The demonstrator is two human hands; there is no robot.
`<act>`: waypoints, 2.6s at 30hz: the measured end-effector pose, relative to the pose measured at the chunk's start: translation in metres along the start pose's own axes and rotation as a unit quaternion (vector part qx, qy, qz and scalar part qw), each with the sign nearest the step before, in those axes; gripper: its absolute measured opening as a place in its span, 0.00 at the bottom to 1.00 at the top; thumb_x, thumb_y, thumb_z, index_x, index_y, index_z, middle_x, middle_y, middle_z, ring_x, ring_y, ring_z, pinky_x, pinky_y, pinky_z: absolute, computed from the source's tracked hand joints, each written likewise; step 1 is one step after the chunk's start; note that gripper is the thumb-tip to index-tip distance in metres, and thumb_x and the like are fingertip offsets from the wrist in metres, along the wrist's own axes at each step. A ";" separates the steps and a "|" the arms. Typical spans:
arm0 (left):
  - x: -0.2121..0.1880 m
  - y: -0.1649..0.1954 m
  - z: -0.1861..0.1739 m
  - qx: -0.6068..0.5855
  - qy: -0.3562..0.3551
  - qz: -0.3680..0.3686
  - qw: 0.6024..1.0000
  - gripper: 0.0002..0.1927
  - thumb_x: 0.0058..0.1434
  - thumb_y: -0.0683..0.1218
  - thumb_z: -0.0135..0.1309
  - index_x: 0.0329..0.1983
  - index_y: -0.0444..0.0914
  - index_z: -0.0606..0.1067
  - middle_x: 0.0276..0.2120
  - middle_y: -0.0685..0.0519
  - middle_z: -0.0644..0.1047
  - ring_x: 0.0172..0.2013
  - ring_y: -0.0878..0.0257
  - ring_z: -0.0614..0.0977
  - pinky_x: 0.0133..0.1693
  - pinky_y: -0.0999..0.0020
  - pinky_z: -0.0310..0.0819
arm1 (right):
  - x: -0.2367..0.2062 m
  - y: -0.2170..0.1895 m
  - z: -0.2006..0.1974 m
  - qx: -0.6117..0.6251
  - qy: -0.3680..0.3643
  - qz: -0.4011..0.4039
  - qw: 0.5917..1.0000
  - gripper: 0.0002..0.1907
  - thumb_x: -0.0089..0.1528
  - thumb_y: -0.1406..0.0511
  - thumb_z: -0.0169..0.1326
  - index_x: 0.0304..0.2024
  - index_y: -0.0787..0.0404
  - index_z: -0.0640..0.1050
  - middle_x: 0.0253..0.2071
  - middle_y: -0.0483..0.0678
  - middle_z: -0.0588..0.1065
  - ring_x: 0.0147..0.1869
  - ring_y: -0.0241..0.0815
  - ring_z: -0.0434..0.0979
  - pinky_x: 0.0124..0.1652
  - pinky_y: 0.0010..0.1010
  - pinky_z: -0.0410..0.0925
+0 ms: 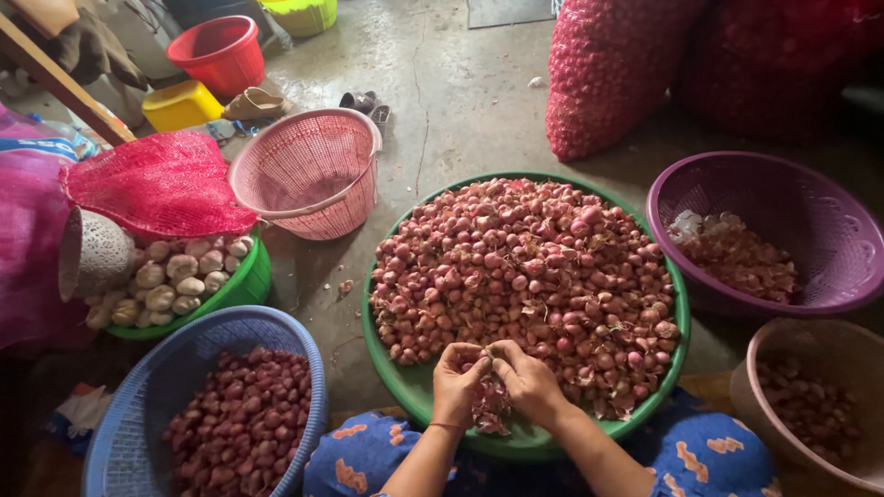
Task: The person sits on the floor in front of a large green tray filled with unpeeled shallots. They pick up shallots one at a time, remove the dry outer skins and roots by hand, drop the peeled shallots into a blue basket beside them, and occasionally toss peeled shallots across into the basket.
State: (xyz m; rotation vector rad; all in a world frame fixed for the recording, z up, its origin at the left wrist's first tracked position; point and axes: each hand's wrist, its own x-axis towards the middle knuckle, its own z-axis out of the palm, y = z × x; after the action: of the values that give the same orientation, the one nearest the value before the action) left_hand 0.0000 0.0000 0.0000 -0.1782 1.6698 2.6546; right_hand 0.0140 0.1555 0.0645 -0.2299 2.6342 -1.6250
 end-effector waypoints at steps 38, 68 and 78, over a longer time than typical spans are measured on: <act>-0.006 0.000 -0.005 0.030 -0.053 -0.052 0.997 0.16 0.55 0.39 0.68 0.47 0.31 0.81 0.37 0.54 0.83 0.33 0.72 0.79 0.36 0.78 0.75 | -0.003 0.020 -0.017 0.145 -0.100 0.072 0.982 0.14 0.71 0.66 0.46 0.56 0.61 0.76 0.39 0.47 0.74 0.40 0.35 0.68 0.42 0.29 0.66; -0.007 0.009 -0.005 -0.078 -0.097 -0.064 0.990 0.16 0.57 0.36 0.65 0.48 0.32 0.77 0.42 0.50 0.83 0.41 0.65 0.84 0.43 0.71 0.81 | -0.006 0.011 -0.028 0.282 -0.149 0.099 0.943 0.15 0.70 0.66 0.44 0.58 0.59 0.71 0.27 0.42 0.68 0.28 0.31 0.66 0.27 0.24 0.63; -0.012 0.017 0.000 -0.116 -0.087 -0.078 0.986 0.17 0.60 0.35 0.63 0.52 0.32 0.78 0.44 0.49 0.82 0.43 0.65 0.83 0.45 0.73 0.80 | -0.006 0.015 -0.031 0.218 -0.162 -0.052 0.961 0.16 0.71 0.67 0.43 0.61 0.62 0.70 0.46 0.41 0.75 0.48 0.29 0.73 0.46 0.23 0.68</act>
State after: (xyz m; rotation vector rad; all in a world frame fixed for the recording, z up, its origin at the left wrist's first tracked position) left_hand 0.0112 -0.0068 0.0168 -0.0714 1.2419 2.6517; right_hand 0.0149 0.1908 0.0646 -0.5635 2.0013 -1.9516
